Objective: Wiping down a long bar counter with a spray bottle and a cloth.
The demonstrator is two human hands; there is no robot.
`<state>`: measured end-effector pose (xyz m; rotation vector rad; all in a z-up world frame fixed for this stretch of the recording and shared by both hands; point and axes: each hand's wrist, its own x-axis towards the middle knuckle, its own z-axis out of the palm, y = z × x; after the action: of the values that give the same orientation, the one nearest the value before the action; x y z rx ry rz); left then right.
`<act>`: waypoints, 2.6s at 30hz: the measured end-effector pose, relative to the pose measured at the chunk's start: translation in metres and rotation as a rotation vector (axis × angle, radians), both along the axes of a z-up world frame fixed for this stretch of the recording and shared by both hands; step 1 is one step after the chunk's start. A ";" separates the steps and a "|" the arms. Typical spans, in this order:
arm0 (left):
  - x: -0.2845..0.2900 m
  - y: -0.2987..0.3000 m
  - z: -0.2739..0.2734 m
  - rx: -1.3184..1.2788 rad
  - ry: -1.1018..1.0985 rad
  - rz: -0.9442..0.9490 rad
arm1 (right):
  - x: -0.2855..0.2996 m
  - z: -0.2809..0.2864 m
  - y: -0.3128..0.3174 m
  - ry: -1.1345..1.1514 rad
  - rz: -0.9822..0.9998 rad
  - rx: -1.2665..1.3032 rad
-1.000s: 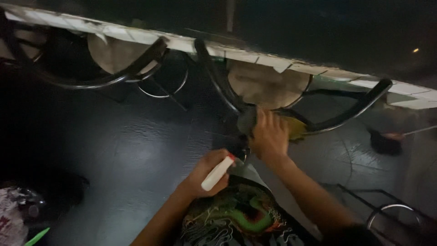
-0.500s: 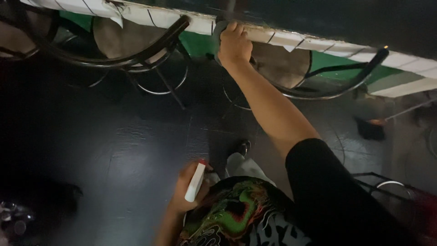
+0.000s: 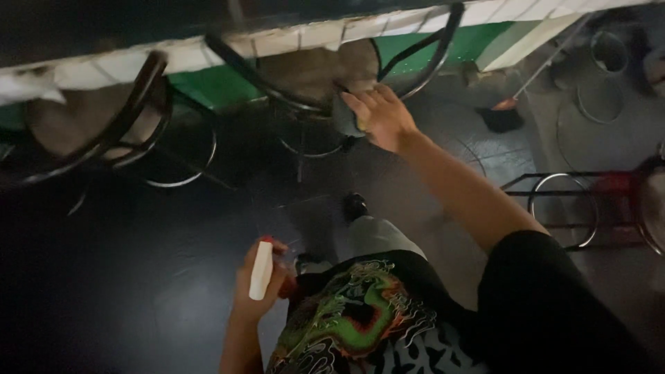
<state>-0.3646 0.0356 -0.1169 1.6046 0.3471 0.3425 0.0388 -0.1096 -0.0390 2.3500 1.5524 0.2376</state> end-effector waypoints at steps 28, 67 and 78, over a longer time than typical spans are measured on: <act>0.327 -0.115 0.088 0.539 -0.008 0.094 | 0.284 -0.039 -0.121 0.309 0.521 0.494; 0.155 0.224 0.001 0.061 -0.206 0.108 | -0.039 0.000 0.287 0.420 -0.377 0.065; 0.196 0.238 -0.007 0.023 -0.333 -0.099 | -0.026 -0.024 0.054 0.245 -0.108 -0.033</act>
<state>-0.1682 0.2738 -0.1241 1.5487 0.0093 0.5295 0.0129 -0.0557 -0.0626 2.5039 1.5124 -0.1040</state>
